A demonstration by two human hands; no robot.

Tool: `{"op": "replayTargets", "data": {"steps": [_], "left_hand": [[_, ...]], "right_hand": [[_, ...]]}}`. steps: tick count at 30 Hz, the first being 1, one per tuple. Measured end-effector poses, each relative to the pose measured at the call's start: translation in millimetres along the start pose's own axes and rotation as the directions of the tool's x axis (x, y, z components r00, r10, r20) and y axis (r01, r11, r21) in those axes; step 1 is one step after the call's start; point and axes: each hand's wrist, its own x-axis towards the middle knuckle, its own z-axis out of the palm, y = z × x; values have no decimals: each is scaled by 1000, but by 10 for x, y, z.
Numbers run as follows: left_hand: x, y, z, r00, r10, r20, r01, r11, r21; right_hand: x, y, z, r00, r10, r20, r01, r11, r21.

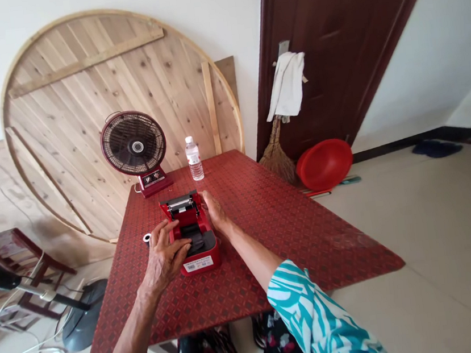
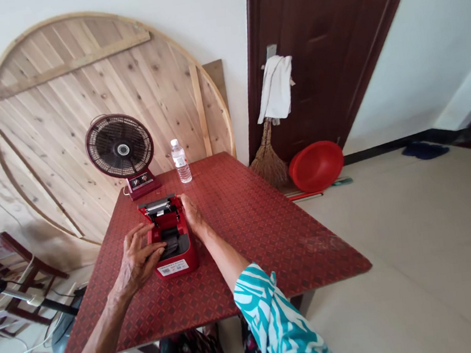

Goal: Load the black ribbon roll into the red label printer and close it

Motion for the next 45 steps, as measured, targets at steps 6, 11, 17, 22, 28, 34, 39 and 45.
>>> {"op": "replayTargets", "data": {"steps": [6,11,17,22,28,34,39,45], "left_hand": [[-58,-25,29,985,-137,-108,130,989,-72],[-144,-106,34,975,-222,-2,220,970,-103],[-226,-116,61,980,-198,-1,197,978,-61],[-236,-129,86,981,-191,-12,190,980,-59],[-237,-128,19,960,-270,74,280,931,-235],[-362,-99,21,717,-695,52,571,543,-616],[-294,-115,-23,634,-719,282,663,318,-678],[-181,-116,-75,574,-649,499,725,121,-678]], "right_hand": [[-368,-47,-164,980,-197,39,200,971,-129],[-568,-21,-180,967,-251,41,254,947,-195],[-585,42,-184,961,-273,45,275,932,-235],[-598,47,-180,962,-271,38,273,937,-217],[-573,179,-184,988,-152,-18,149,984,-94],[-511,307,-198,1000,14,-15,-14,1000,-23],[-516,279,-199,998,52,-34,-53,997,-46],[-509,314,-199,997,63,-40,-64,998,-24]]}}
